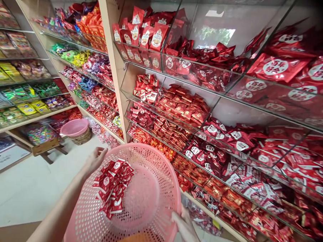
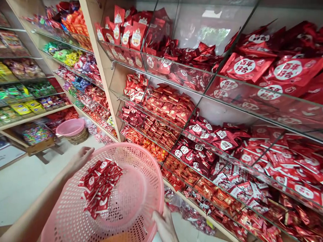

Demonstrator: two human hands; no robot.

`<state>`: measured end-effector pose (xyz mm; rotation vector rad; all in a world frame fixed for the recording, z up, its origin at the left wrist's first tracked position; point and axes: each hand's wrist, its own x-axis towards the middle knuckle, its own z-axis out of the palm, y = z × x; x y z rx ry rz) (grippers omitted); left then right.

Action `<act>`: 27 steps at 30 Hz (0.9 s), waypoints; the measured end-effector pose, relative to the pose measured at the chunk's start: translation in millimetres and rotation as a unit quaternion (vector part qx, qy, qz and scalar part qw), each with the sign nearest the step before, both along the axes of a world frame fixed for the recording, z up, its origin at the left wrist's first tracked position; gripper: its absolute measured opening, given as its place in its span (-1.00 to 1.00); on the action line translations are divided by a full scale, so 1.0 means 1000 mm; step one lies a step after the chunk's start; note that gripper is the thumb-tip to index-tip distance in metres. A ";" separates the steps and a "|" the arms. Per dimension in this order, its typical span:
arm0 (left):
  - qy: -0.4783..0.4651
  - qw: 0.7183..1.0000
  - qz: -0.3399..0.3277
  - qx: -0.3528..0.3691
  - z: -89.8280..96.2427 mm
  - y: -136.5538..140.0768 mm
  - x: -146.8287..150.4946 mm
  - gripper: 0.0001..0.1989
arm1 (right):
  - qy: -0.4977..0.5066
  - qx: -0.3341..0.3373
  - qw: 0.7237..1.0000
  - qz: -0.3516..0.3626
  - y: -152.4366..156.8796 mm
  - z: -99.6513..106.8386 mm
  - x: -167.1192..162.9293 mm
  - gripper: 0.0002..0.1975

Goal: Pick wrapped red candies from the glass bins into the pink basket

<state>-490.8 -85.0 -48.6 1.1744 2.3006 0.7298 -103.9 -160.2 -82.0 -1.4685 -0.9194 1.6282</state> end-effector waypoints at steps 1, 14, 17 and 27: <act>-0.006 0.999 -0.049 -0.004 -0.001 0.014 -0.002 -0.42 | 0.000 0.003 1.000 0.003 0.002 -0.002 -0.002 -0.88; 0.161 0.959 -0.203 -0.118 -0.072 0.130 -0.026 -0.57 | -0.035 -0.024 0.999 -0.032 0.046 -0.074 -0.047 -0.72; 0.175 0.949 -0.232 -0.121 -0.077 0.150 -0.037 -0.49 | -0.029 -0.036 0.998 -0.047 0.049 -0.087 -0.060 -0.67; 0.094 0.943 -0.310 -0.072 -0.064 0.188 -0.108 -0.55 | -0.015 0.045 0.996 -0.076 0.073 -0.077 -0.131 -0.63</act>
